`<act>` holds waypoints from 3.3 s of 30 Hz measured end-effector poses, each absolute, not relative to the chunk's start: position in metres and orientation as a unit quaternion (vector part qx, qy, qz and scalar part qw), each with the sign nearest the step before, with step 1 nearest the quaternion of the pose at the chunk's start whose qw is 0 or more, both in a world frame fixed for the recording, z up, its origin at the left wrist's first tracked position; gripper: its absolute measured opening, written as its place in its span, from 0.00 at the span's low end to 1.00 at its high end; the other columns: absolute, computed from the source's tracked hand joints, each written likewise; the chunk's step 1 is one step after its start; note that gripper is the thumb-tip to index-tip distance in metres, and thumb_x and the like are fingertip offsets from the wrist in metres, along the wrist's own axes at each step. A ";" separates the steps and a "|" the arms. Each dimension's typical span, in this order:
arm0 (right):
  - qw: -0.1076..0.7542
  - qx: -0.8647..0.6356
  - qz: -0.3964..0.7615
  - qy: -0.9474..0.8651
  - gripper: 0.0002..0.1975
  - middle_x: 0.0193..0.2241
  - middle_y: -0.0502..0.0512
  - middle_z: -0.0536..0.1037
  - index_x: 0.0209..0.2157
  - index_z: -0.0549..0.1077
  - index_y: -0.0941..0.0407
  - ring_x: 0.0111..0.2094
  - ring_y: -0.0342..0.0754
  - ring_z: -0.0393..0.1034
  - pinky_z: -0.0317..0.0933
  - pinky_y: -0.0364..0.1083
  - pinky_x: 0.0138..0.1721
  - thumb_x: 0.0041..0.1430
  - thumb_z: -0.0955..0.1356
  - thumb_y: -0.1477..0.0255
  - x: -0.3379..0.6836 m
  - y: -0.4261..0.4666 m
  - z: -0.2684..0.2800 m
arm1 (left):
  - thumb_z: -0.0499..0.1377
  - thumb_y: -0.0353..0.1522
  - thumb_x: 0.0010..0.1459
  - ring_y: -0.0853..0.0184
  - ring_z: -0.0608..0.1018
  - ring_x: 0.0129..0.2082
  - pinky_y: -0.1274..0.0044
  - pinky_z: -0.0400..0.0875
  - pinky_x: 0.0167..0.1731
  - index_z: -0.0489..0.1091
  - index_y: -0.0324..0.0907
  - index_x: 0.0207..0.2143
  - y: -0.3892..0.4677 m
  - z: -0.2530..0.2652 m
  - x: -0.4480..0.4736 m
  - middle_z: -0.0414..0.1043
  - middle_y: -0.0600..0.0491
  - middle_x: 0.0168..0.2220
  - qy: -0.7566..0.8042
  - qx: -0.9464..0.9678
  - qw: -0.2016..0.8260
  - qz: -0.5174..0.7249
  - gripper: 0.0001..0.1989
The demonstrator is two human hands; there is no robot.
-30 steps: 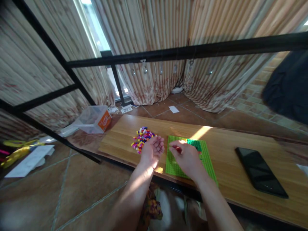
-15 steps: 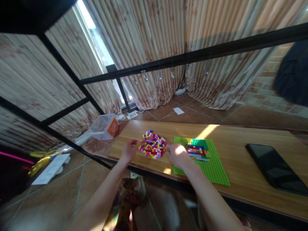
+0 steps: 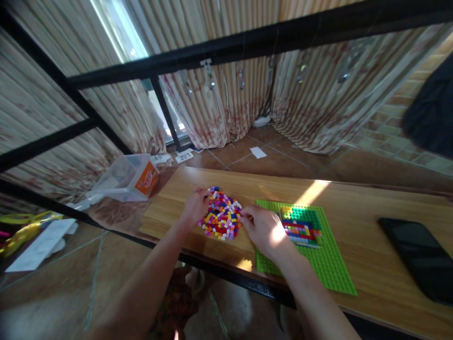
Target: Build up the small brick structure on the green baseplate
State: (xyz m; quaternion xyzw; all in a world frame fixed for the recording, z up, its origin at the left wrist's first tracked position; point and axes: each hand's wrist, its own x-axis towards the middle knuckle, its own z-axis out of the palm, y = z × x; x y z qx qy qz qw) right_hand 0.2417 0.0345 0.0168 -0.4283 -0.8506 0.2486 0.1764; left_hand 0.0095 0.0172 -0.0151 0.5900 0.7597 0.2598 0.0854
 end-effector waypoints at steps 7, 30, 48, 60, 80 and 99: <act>0.246 -0.441 0.306 -0.807 0.11 0.31 0.54 0.79 0.36 0.77 0.55 0.30 0.47 0.72 0.62 0.45 0.33 0.57 0.65 0.68 0.227 0.039 0.019 | 0.52 0.26 0.56 0.64 0.74 0.38 0.72 0.66 0.43 0.72 0.41 0.35 0.007 -0.002 0.028 0.74 0.49 0.36 0.717 0.594 0.151 0.333 0.09; 0.367 -0.424 0.557 -0.612 0.12 0.23 0.51 0.75 0.29 0.76 0.57 0.24 0.42 0.65 0.60 0.43 0.28 0.51 0.68 0.62 0.213 0.042 0.007 | 0.58 0.30 0.52 0.68 0.75 0.33 0.76 0.67 0.37 0.71 0.40 0.32 0.000 0.015 0.043 0.75 0.52 0.32 0.559 0.555 0.414 0.456 0.04; 0.089 -0.493 0.221 -0.837 0.10 0.32 0.56 0.80 0.35 0.76 0.54 0.35 0.51 0.74 0.59 0.44 0.34 0.58 0.63 0.71 0.215 0.038 -0.001 | 0.55 0.33 0.56 0.64 0.76 0.34 0.75 0.66 0.36 0.74 0.45 0.37 0.003 -0.002 0.021 0.77 0.50 0.35 0.729 0.625 0.157 0.230 0.09; 0.146 -0.503 0.240 -0.818 0.10 0.32 0.51 0.80 0.35 0.76 0.53 0.34 0.48 0.74 0.60 0.44 0.36 0.59 0.63 0.70 0.224 0.038 0.006 | 0.49 0.21 0.53 0.64 0.71 0.49 0.73 0.59 0.55 0.70 0.37 0.48 0.060 -0.026 0.003 0.72 0.47 0.49 0.731 0.644 0.032 0.224 0.21; 0.183 -0.485 0.222 -0.826 0.10 0.31 0.51 0.80 0.33 0.77 0.53 0.32 0.48 0.74 0.61 0.45 0.34 0.59 0.63 0.71 0.235 0.039 0.002 | 0.54 0.23 0.49 0.63 0.74 0.40 0.69 0.66 0.47 0.71 0.42 0.38 0.050 -0.023 0.008 0.75 0.50 0.39 0.700 0.661 0.117 0.244 0.14; 0.394 -0.443 0.426 -0.683 0.13 0.33 0.54 0.80 0.39 0.75 0.56 0.34 0.46 0.74 0.66 0.44 0.36 0.54 0.68 0.64 0.229 0.039 0.008 | 0.61 0.30 0.50 0.72 0.72 0.30 0.78 0.67 0.35 0.70 0.39 0.33 0.026 0.007 0.055 0.71 0.55 0.29 0.538 0.520 0.426 0.508 0.07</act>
